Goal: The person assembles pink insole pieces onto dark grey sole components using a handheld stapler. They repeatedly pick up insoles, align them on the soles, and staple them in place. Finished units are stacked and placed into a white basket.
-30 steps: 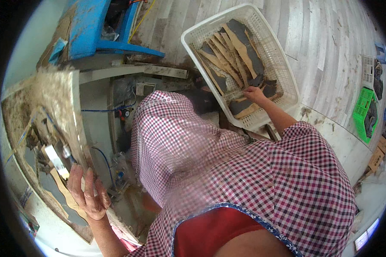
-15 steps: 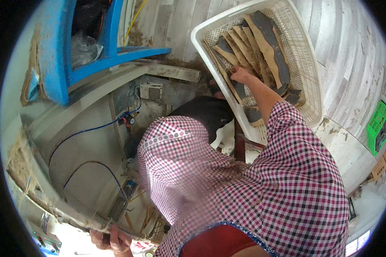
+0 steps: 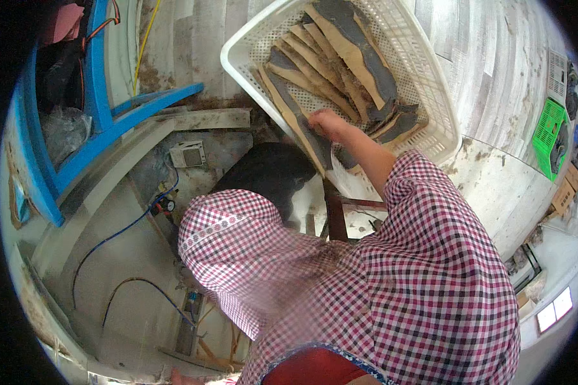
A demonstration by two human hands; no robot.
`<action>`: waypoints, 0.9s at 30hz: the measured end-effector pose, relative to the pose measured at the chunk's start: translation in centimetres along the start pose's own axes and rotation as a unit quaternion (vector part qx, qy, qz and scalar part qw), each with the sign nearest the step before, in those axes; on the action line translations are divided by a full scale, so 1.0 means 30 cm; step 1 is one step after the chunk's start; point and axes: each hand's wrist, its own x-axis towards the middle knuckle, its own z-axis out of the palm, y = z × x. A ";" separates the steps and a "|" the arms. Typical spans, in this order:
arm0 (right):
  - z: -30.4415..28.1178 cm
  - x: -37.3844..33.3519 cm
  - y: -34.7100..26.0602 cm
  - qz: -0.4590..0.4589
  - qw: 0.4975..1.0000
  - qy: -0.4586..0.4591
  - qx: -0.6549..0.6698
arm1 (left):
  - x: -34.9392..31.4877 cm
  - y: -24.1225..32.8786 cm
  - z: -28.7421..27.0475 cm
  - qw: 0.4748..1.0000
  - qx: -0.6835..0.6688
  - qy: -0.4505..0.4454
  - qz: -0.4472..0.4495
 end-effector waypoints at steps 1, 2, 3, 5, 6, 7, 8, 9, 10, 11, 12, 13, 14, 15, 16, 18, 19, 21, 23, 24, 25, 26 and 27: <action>-0.033 -0.040 0.006 -0.020 0.998 0.022 -0.051 | -0.008 0.000 0.005 1.000 -0.001 0.006 0.001; -0.076 -0.080 0.014 -0.041 0.993 0.043 -0.101 | -0.016 -0.003 0.009 1.000 0.001 0.013 0.002; -0.129 -0.122 0.025 -0.061 0.985 0.065 -0.150 | -0.024 -0.007 0.012 1.000 0.002 0.018 0.005; -0.312 -0.186 0.092 -0.232 0.854 0.089 -0.457 | -0.043 -0.017 0.016 1.000 0.004 0.026 0.004; -0.392 -0.243 0.108 -0.161 0.827 0.069 -0.534 | -0.050 -0.020 0.015 1.000 0.004 0.028 0.006; -0.447 -0.307 0.097 -0.089 0.791 0.048 -0.603 | -0.057 -0.026 0.018 1.000 0.004 0.031 0.006; -0.456 -0.386 0.057 -0.050 0.736 0.042 -0.674 | -0.067 -0.026 0.026 0.999 0.003 0.035 0.006; -0.468 -0.446 0.026 -0.009 0.673 0.037 -0.739 | -0.077 -0.021 0.034 0.999 0.002 0.036 0.005; -0.509 -0.452 0.038 -0.030 0.635 0.038 -0.771 | -0.082 -0.026 0.040 0.999 0.002 0.038 0.004; -0.549 -0.441 0.055 -0.055 0.596 0.037 -0.800 | -0.081 -0.025 0.044 0.999 0.003 0.039 0.005; -0.573 -0.418 0.071 -0.079 0.555 0.035 -0.827 | -0.084 -0.029 0.045 0.999 0.002 0.038 0.006; -0.572 -0.388 0.084 -0.042 0.531 0.039 -0.846 | -0.081 -0.031 0.040 0.999 0.004 0.039 0.007; -0.570 -0.357 0.096 -0.004 0.505 0.042 -0.862 | -0.075 -0.031 0.038 0.999 0.004 0.037 0.008; -0.567 -0.329 0.107 0.033 0.477 0.046 -0.877 | -0.072 -0.032 0.036 0.999 0.005 0.036 0.010; -0.563 -0.304 0.123 0.043 0.441 0.047 -0.895 | -0.064 -0.033 0.034 0.999 0.006 0.033 0.011; -0.584 -0.248 0.142 0.062 0.448 0.066 -0.890 | -0.056 -0.024 0.034 0.999 0.008 0.035 0.007; -0.586 -0.238 0.130 0.072 0.450 0.078 -0.886 | -0.046 -0.020 0.042 0.999 0.009 0.042 0.006; -0.580 -0.233 0.124 0.063 0.436 0.098 -0.892 | -0.038 -0.007 0.040 0.998 0.018 0.057 0.002; -0.533 -0.271 0.111 0.074 0.395 0.080 -0.912 | -0.087 -0.040 0.022 1.000 0.002 0.024 -0.016; -0.539 -0.284 0.123 0.085 0.347 0.034 -0.934 | -0.114 -0.052 0.016 1.000 -0.007 0.008 -0.026; -0.547 -0.323 0.128 0.027 0.324 0.036 -0.945 | -0.124 -0.046 0.025 1.000 -0.009 0.015 -0.021; -0.549 -0.376 0.146 -0.031 0.302 0.037 -0.952 | -0.119 -0.047 0.030 1.000 -0.011 0.021 -0.011; -0.552 -0.416 0.159 -0.088 0.279 0.037 -0.956 | -0.116 -0.046 0.036 1.000 -0.012 0.028 -0.002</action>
